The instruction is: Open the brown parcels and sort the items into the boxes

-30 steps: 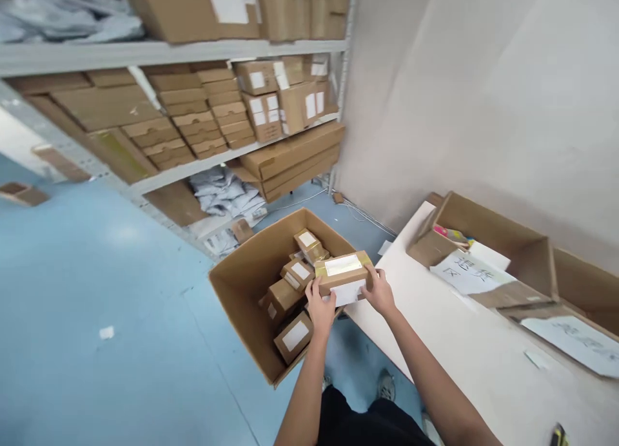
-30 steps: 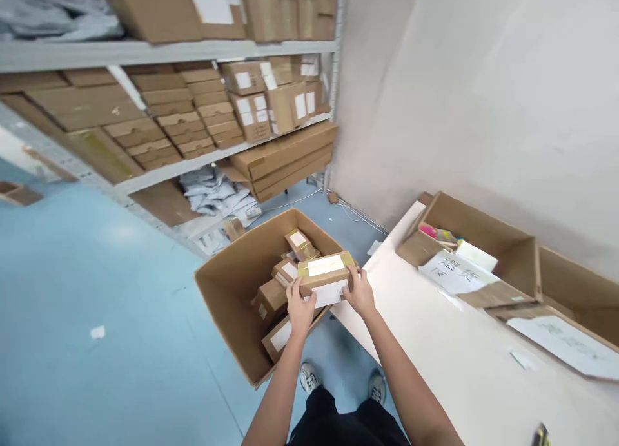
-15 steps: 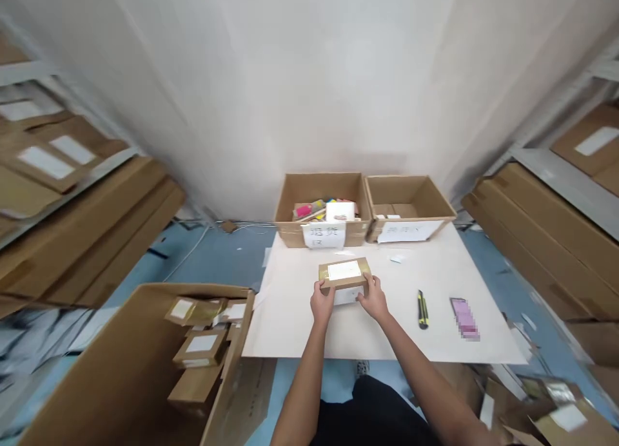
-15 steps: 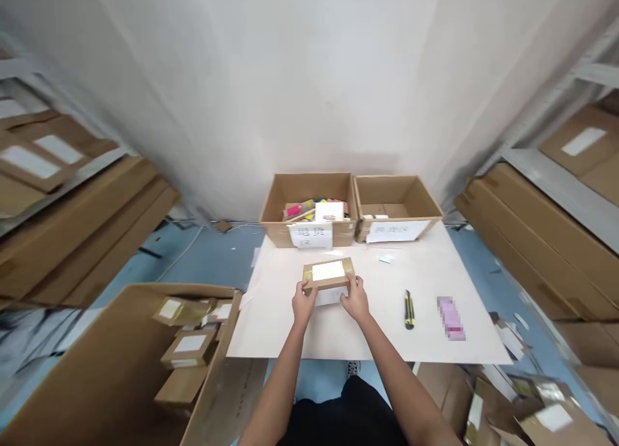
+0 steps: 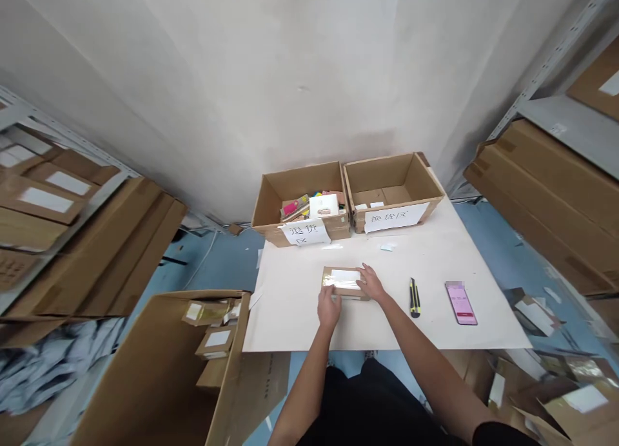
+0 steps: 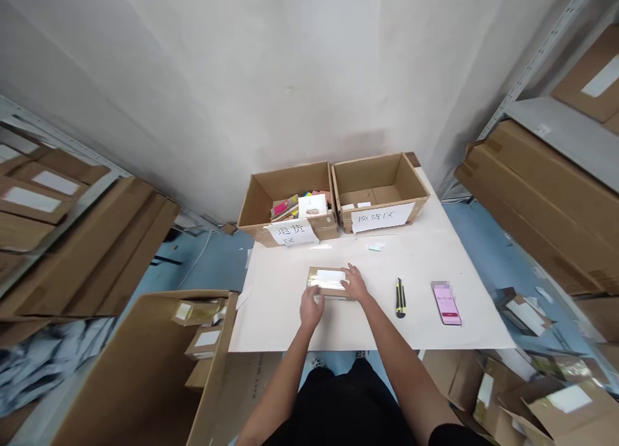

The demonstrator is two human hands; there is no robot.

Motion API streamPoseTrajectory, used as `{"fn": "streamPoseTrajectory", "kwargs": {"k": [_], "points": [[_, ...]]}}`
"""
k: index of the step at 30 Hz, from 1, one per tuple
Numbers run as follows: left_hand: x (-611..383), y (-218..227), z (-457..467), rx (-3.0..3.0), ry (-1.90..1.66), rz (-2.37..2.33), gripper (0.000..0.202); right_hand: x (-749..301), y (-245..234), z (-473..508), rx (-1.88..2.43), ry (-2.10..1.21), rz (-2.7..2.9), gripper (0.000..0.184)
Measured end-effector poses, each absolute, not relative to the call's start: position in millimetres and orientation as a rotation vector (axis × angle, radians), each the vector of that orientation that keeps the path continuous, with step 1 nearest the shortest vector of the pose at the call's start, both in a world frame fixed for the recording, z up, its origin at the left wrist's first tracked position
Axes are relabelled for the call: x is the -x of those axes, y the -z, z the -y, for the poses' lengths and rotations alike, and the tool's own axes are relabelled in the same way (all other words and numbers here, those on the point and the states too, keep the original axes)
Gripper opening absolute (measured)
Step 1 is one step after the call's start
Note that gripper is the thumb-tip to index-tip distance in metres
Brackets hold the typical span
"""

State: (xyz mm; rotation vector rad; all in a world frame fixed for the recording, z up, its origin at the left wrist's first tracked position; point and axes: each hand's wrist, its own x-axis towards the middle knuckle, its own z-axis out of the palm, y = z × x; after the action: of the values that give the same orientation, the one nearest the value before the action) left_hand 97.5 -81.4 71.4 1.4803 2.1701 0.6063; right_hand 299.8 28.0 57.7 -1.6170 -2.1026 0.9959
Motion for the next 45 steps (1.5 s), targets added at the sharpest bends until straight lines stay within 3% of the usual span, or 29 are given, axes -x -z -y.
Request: {"fn": "streamPoseTrajectory", "kwargs": {"k": [6,9,13,19,26,31,35,41,45], "points": [[-88,-61,46,-1.571,-0.216,-1.983,0.084,-275,-65,-8,1.905,-0.96,2.179,0.053],[-76,-73,12,-1.69,0.08,-1.915,0.093,-271,-64,20,1.911,-0.971,2.212,0.048],[-52,-86,-16,-1.811,0.338,-1.848,0.095,-302,-57,38,1.845,-0.93,2.102,0.059],[-26,-67,-22,-1.791,0.206,-1.904,0.104,-422,-52,16,2.162,-0.792,1.771,0.061],[-50,-61,-2,-1.868,0.257,-1.778,0.105,-482,-9,15,2.494,-1.102,1.413,0.055],[-67,-71,4,-1.766,0.385,-1.846,0.105,-455,10,25,2.56,-1.178,1.254,0.044],[-78,-81,6,-1.703,0.447,-1.86,0.104,-411,-4,11,2.399,-1.275,1.323,0.036],[-87,-85,6,-1.689,0.459,-1.898,0.104,-305,-62,-6,1.738,-1.178,1.754,0.059],[-86,-84,8,-1.718,0.406,-1.902,0.106,-247,-90,-5,1.783,-1.076,2.036,0.063]]}}
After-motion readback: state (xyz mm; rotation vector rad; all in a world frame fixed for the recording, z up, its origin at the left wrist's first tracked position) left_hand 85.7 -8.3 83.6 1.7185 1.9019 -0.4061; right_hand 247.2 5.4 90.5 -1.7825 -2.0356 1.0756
